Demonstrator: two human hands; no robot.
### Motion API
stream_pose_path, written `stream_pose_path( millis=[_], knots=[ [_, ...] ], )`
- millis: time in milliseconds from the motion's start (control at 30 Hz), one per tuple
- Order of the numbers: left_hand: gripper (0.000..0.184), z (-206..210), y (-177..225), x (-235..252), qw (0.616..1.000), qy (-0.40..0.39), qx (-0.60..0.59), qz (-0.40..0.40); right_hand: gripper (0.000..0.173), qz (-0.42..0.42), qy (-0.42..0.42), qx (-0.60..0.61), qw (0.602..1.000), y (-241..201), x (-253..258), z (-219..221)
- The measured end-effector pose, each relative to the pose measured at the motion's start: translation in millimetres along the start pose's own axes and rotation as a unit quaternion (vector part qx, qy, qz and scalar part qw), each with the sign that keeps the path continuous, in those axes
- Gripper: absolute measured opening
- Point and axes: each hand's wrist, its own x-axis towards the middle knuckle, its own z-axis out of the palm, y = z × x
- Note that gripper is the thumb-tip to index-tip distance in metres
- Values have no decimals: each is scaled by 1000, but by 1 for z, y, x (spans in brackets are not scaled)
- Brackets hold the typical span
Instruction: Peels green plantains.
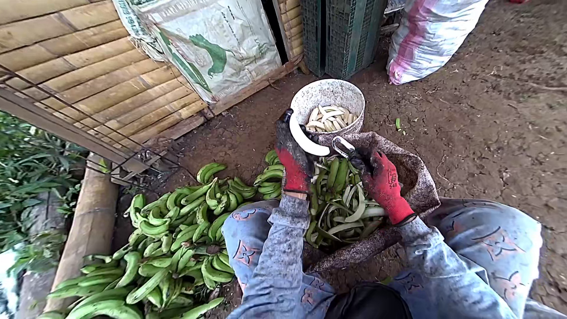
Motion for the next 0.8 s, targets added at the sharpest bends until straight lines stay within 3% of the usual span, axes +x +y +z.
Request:
stream_pose_path(
  millis=[33,133,200,267,300,333,400,500,567,633,667,733,800],
  knots=[
    [36,32,17,22,983,89,158,-14,33,-5,-6,3,1000,0,-3,1],
    [58,39,20,44,873,-22,478,-97,32,-11,-17,2,1000,1,-5,-2],
    [52,21,15,5,744,-101,631,-195,30,-16,-5,12,1000,5,-4,-7],
    [48,-6,1,-48,594,-130,716,-343,30,-19,5,37,999,8,-4,-11],
    [50,-23,-15,-67,537,-128,733,-398,31,-17,6,48,999,10,-5,-11],
    [54,-38,-31,-85,505,-128,743,-419,30,-16,3,55,998,10,-7,-9],
    [63,-55,-54,-111,479,-149,771,-391,28,-13,-17,52,998,9,-9,-6],
    [64,-54,-59,-117,468,-183,788,-355,27,-14,-77,30,996,4,-11,-5],
    [62,-47,-50,-115,494,-153,775,-362,24,4,-146,10,989,3,-10,-10],
    [59,-41,-36,-109,577,-80,732,-354,23,17,-190,-10,982,2,-13,-16],
    [60,-39,-28,-106,638,-36,691,-338,23,20,-196,-15,980,2,-15,-18],
    [64,-31,-13,-98,760,55,585,-277,25,19,-176,-5,984,2,-14,-22],
    [60,-18,3,-86,852,119,467,-207,28,15,-132,27,991,6,-12,-25]
  ],
)
